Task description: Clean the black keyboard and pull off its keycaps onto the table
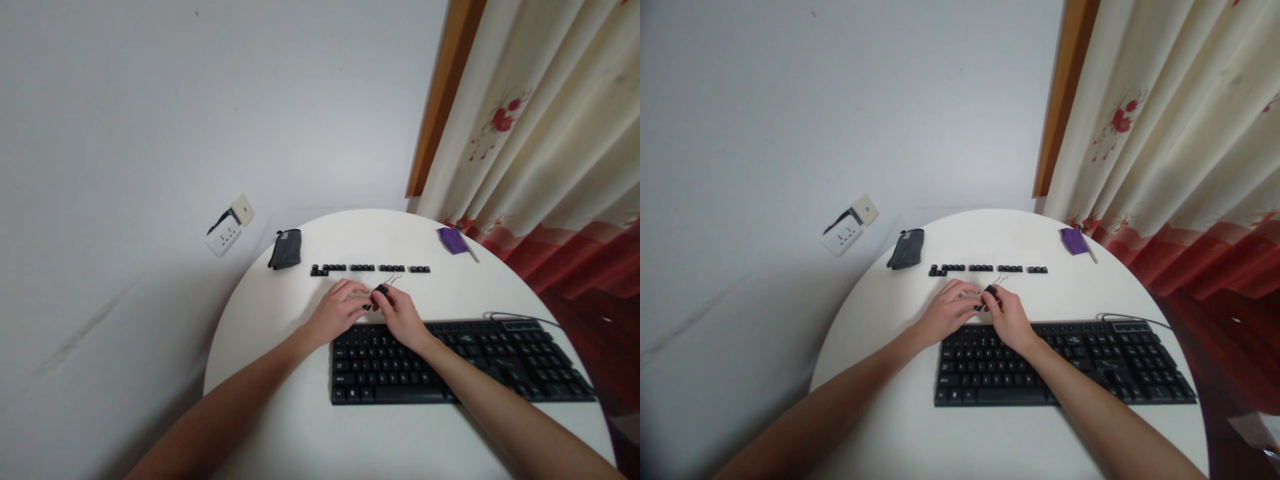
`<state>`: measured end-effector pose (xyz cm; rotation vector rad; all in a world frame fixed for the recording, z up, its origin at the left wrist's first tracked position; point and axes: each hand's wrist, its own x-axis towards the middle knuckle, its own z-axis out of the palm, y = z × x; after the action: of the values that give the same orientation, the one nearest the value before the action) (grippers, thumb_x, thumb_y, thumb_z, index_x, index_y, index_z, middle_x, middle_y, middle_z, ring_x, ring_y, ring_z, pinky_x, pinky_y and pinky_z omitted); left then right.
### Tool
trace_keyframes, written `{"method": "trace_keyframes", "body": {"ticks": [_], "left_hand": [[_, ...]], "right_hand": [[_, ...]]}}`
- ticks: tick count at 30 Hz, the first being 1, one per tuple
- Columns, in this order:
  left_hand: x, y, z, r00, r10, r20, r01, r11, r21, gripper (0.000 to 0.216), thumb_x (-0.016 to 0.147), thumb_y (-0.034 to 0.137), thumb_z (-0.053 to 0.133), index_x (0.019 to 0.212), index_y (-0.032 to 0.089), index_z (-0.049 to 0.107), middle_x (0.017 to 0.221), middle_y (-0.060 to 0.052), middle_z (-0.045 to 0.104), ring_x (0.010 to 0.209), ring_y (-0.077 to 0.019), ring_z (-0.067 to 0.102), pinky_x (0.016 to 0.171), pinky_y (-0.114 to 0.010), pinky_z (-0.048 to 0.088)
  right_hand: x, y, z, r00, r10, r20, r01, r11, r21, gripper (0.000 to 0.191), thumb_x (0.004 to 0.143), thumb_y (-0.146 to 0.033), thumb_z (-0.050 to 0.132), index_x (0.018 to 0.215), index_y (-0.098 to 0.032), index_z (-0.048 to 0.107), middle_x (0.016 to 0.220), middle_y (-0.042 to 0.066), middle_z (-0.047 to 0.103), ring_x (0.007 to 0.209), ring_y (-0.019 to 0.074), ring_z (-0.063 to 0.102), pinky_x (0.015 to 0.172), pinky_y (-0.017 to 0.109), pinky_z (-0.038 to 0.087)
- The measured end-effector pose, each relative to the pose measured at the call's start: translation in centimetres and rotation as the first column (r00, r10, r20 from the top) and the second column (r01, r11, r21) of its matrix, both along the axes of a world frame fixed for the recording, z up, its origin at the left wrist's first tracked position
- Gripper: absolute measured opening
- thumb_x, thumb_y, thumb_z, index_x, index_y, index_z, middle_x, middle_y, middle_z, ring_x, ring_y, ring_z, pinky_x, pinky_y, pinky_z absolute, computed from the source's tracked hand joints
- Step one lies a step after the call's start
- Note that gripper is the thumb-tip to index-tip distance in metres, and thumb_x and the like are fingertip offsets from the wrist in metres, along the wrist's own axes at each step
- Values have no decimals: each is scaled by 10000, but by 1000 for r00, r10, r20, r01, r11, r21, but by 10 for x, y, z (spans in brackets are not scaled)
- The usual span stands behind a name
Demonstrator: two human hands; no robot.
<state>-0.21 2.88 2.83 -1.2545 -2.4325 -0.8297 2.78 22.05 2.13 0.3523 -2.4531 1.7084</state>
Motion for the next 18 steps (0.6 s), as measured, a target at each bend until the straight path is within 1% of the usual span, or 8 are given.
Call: {"method": "trace_keyframes", "body": {"ticks": [4,7,9,11,14,16,18], "left_hand": [[3,0,3,1000,-15,7,15,1000,13,137,876,239,653,1000,241,713,1116,-82,611,1065,-229,528,935,-396,470],[5,1,4,999,-40,17,40,999,19,141,882,248,646,1002,251,721,1085,-81,621,1046,-227,527,930,-400,467],[4,2,3,999,-32,15,31,998,49,139,880,270,653,997,257,727,1068,-79,627,1033,-226,530,928,-406,464],[-1,-1,2,999,47,4,-47,994,97,130,860,299,681,973,264,735,1079,-75,621,1045,-231,523,940,-417,453],[-18,-12,-1,963,267,-18,-262,955,138,132,803,312,745,930,279,749,1147,-66,583,1104,-249,485,986,-439,416],[-32,-23,-4,922,387,-20,-382,916,124,140,760,302,785,896,282,758,1183,-60,555,1110,-257,466,997,-446,399],[-46,-35,-9,892,452,-14,-449,889,87,150,730,284,810,874,284,765,1213,-57,535,1087,-263,456,982,-451,396]], "right_hand": [[1,0,-1,1000,15,-18,-15,1000,20,317,973,-422,446,804,-190,581,696,14,612,656,157,573,633,260,445],[1,-1,-1,999,12,-31,-11,999,30,320,973,-414,448,777,-191,569,681,10,599,637,152,553,623,264,431],[0,-1,-1,1000,-1,-18,1,1000,17,336,969,-424,449,764,-190,575,666,10,599,631,154,555,619,267,433],[-1,-1,-1,1000,-12,9,12,1000,-11,357,970,-436,440,769,-186,597,685,19,620,638,157,568,626,270,446],[-2,0,-3,999,-34,23,34,999,-32,382,972,-440,428,777,-181,631,727,36,649,664,162,585,653,278,460],[-2,0,-3,999,-41,23,42,999,-27,381,972,-431,431,772,-182,640,731,39,654,671,164,587,665,283,461],[-2,0,-3,999,-37,26,38,999,-23,371,971,-417,436,768,-184,642,741,39,658,677,164,588,673,285,460]]}}
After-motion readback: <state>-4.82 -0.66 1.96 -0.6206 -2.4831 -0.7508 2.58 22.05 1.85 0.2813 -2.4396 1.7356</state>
